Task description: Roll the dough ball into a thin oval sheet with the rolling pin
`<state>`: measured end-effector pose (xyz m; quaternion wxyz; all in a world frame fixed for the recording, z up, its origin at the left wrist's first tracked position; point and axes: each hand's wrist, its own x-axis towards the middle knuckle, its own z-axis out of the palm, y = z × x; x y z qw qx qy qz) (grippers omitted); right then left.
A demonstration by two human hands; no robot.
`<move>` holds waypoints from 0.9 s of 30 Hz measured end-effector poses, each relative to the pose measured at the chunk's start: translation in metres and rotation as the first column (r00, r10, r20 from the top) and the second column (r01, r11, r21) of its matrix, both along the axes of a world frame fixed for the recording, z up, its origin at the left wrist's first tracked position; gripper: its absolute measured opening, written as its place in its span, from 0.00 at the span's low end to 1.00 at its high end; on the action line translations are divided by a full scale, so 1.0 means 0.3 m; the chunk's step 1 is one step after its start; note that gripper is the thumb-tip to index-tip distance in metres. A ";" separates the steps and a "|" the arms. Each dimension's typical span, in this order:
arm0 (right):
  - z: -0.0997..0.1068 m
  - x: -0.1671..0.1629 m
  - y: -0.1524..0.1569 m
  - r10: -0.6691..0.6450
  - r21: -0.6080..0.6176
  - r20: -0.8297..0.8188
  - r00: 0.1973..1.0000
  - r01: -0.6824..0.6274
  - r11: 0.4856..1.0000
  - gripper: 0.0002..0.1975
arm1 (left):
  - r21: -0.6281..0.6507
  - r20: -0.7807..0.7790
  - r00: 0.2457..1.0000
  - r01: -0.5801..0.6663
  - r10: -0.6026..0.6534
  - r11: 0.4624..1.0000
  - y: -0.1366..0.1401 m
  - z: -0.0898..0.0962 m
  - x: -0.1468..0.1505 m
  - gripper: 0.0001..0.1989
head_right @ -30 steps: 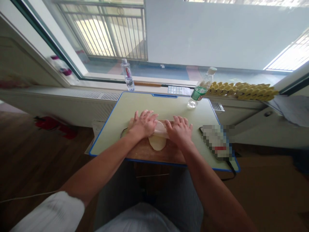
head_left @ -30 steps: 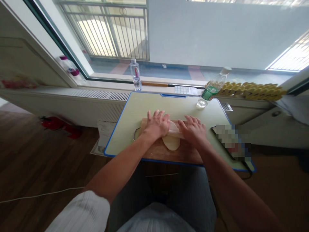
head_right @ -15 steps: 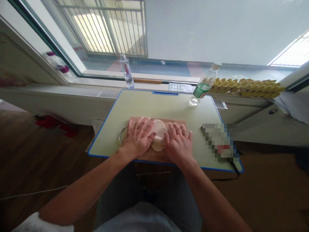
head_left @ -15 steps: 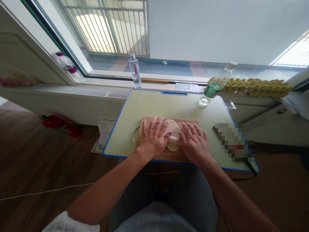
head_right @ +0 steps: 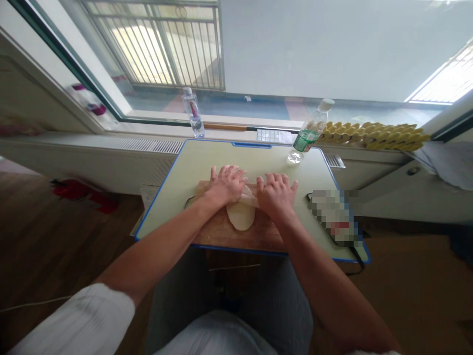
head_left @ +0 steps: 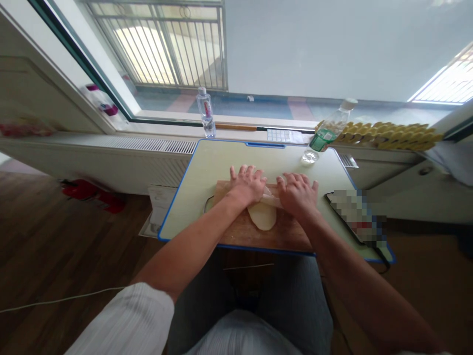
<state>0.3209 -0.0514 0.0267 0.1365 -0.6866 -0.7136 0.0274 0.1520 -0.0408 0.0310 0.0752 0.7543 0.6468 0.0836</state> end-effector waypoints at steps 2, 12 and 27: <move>-0.007 0.000 -0.043 0.049 0.014 0.015 0.999 -0.049 0.999 0.27 | 0.049 0.005 1.000 -0.023 0.022 0.999 -0.035 -0.008 0.003 0.26; -0.033 -0.007 -0.205 0.100 0.020 0.015 0.995 -0.100 0.995 0.29 | 0.093 -0.006 0.998 0.070 -0.070 0.993 -0.274 -0.030 -0.076 0.29; -0.010 0.022 0.035 -0.002 -0.124 -0.069 0.998 -0.007 0.992 0.30 | -0.107 -0.023 0.998 0.064 -0.067 0.992 0.002 0.009 -0.012 0.33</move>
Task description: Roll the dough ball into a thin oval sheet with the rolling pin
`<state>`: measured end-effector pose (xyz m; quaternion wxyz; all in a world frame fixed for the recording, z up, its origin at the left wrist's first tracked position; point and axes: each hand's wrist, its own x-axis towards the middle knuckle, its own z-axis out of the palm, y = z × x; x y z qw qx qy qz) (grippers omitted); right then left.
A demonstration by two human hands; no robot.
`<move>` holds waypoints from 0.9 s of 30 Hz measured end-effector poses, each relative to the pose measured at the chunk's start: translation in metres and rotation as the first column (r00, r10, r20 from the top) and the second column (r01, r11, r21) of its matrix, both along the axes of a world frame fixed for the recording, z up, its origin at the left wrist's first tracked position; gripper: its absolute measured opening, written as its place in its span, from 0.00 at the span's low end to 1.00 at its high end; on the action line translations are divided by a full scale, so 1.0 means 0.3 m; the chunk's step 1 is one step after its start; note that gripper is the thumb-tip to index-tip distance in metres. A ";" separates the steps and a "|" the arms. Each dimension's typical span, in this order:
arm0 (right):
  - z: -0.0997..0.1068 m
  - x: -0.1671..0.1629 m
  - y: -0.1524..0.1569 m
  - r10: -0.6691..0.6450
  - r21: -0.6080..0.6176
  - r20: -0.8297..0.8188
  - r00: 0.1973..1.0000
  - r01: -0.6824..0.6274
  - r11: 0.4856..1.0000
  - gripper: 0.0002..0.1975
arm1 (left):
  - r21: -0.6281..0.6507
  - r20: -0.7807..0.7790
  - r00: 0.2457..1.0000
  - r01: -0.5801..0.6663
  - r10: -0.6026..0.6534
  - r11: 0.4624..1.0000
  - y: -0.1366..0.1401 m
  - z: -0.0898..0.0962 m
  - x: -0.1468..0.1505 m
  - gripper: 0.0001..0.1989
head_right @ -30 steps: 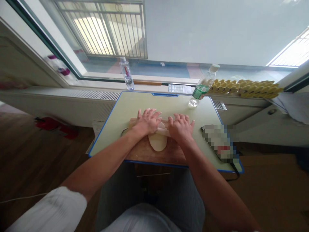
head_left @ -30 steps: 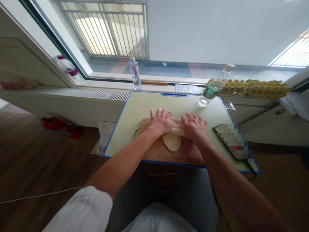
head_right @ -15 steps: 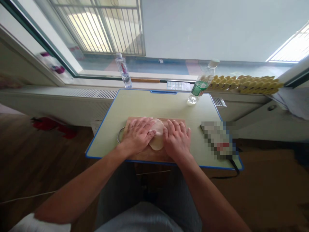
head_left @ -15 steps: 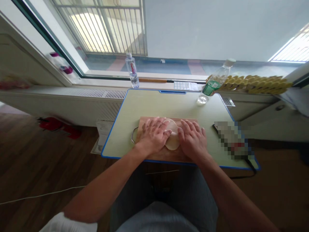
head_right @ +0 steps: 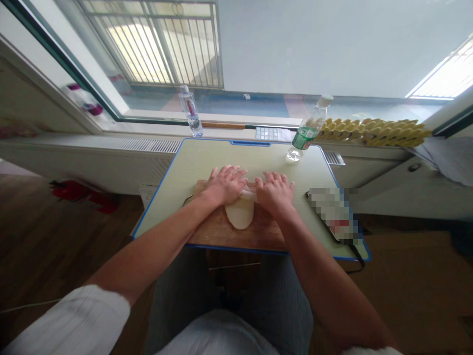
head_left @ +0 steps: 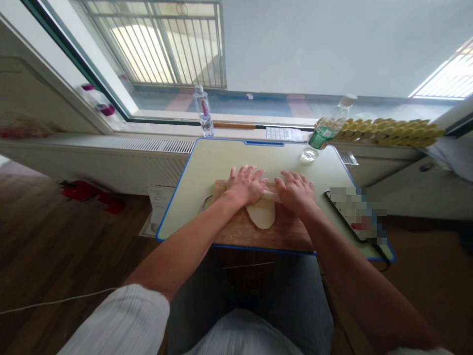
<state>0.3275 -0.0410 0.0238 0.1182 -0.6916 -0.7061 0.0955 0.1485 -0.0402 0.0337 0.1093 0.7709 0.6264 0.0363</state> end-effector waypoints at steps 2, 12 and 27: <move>-0.005 -0.005 -0.065 0.042 0.050 0.037 0.998 -0.043 0.998 0.30 | 0.033 0.000 1.000 -0.005 0.005 0.999 -0.068 -0.007 -0.009 0.32; -0.017 -0.017 -0.197 0.071 0.135 0.099 0.993 -0.084 0.987 0.29 | 0.090 -0.012 0.999 0.050 -0.049 0.995 -0.205 -0.014 -0.037 0.32; -0.009 -0.002 0.025 0.029 0.026 0.008 1.000 -0.029 0.999 0.31 | -0.071 -0.003 0.999 0.035 -0.035 0.997 0.065 0.009 0.008 0.36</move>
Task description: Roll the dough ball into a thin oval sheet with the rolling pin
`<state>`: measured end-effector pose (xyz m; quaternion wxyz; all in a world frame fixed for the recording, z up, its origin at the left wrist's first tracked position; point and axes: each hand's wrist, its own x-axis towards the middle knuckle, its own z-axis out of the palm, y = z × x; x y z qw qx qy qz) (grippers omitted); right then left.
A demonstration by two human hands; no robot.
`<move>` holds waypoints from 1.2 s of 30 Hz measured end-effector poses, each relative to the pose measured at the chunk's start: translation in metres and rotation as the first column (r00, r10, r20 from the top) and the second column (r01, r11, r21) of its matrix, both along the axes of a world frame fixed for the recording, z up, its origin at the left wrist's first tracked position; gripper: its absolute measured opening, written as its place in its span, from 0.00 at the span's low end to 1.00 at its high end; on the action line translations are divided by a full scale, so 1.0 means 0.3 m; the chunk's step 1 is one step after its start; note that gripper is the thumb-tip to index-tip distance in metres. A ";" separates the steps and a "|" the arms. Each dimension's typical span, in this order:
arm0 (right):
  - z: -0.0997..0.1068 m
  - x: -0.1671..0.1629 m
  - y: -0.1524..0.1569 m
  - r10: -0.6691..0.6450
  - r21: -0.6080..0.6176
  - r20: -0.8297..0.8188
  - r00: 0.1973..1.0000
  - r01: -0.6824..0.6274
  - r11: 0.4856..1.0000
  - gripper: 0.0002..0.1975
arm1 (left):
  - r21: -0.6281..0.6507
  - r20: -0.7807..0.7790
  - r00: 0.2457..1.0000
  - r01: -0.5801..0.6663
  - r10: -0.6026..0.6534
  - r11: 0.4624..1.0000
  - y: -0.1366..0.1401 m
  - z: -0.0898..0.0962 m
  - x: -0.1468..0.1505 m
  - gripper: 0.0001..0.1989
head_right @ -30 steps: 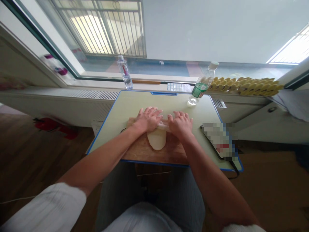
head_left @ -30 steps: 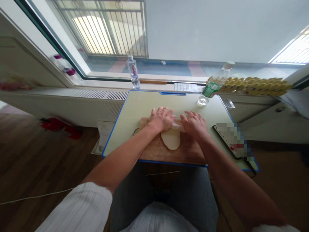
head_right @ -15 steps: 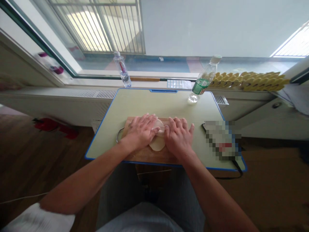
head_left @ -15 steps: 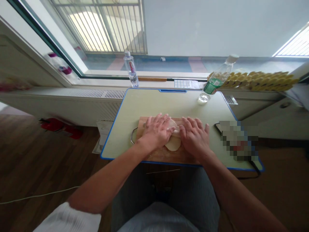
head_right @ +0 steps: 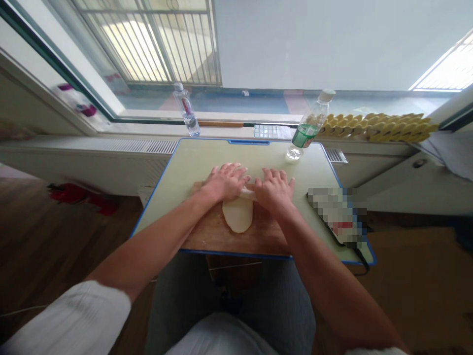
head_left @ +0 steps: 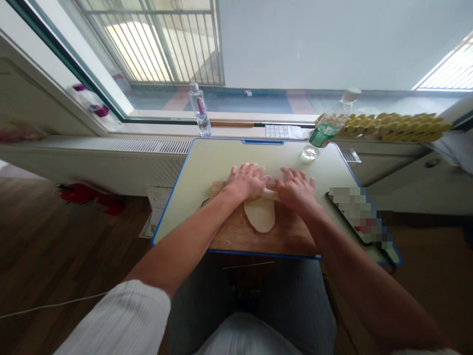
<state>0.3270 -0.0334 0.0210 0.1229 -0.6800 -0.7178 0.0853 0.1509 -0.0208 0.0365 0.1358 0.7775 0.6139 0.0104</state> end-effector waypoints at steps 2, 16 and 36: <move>-0.004 -0.010 -0.082 0.035 0.048 0.051 0.998 -0.037 0.998 0.30 | 0.033 0.004 1.000 -0.010 0.010 0.999 -0.091 -0.009 -0.012 0.35; -0.008 -0.012 0.067 0.030 0.006 0.042 0.999 -0.030 1.000 0.31 | 0.036 0.017 1.000 -0.021 0.020 0.999 0.036 -0.002 0.004 0.37; -0.053 0.004 -0.446 0.162 0.156 0.089 0.983 -0.175 0.972 0.30 | 0.207 0.053 0.997 0.039 -0.051 0.978 -0.543 -0.007 -0.043 0.33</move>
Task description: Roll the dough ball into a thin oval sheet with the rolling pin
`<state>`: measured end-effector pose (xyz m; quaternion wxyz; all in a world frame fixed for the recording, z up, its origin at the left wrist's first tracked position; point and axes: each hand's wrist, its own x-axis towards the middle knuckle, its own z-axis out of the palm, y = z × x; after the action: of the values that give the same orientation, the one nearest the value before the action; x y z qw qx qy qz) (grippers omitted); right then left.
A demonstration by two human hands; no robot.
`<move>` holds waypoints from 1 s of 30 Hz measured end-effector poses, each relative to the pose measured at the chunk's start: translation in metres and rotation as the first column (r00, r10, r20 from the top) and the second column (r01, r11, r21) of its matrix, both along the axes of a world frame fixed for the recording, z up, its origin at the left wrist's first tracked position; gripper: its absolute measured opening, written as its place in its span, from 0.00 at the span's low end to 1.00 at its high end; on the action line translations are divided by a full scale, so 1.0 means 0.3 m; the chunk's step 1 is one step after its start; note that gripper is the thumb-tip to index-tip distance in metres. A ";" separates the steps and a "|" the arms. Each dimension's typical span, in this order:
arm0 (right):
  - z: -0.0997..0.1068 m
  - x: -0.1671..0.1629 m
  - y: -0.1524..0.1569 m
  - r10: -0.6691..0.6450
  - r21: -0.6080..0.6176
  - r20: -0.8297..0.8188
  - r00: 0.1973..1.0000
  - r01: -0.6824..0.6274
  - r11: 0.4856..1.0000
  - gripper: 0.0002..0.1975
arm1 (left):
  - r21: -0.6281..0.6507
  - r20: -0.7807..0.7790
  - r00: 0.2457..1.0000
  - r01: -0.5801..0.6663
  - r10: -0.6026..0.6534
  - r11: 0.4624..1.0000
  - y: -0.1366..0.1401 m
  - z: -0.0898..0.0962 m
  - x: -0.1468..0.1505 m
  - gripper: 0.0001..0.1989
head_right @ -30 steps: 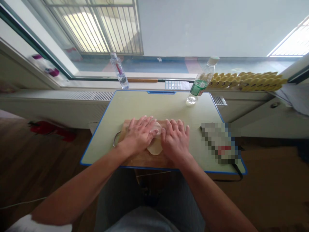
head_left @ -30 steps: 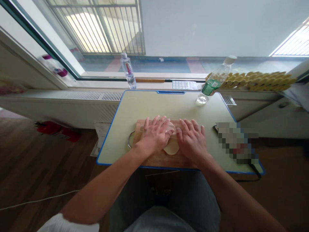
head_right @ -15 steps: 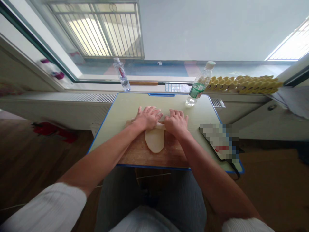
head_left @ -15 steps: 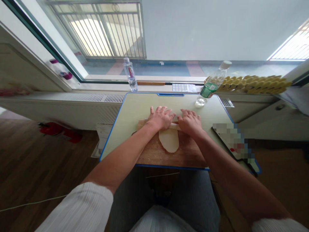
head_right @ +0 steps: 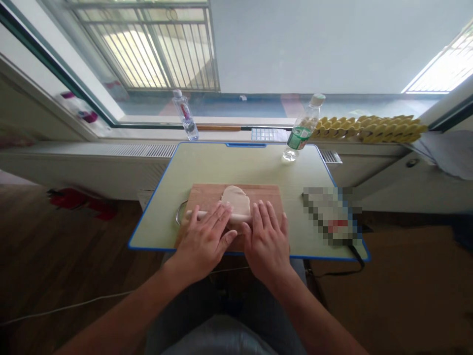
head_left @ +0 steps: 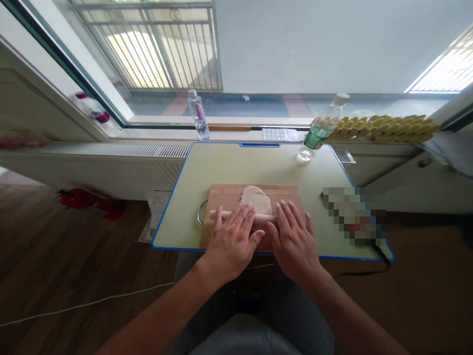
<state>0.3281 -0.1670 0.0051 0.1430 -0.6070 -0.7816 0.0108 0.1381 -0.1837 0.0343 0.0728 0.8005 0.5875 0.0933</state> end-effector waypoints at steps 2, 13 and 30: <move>0.013 0.004 0.005 -0.001 -0.024 -0.020 1.000 0.001 1.000 0.28 | -0.009 0.025 1.000 0.014 -0.013 1.000 -0.015 0.016 -0.007 0.32; 0.087 -0.038 0.243 -0.111 -0.192 0.054 0.992 0.119 0.974 0.31 | 0.034 -0.052 0.979 -0.197 0.198 0.980 0.203 -0.002 0.007 0.31; 0.056 -0.027 0.305 -0.149 -0.184 -0.016 0.989 0.143 0.973 0.33 | -0.163 -0.062 0.993 -0.110 0.101 0.981 0.354 -0.004 0.020 0.31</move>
<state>0.3199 -0.0756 0.0219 0.0991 -0.6732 -0.7284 0.0806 0.1440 -0.0775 0.0330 0.1184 0.7617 0.6365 0.0261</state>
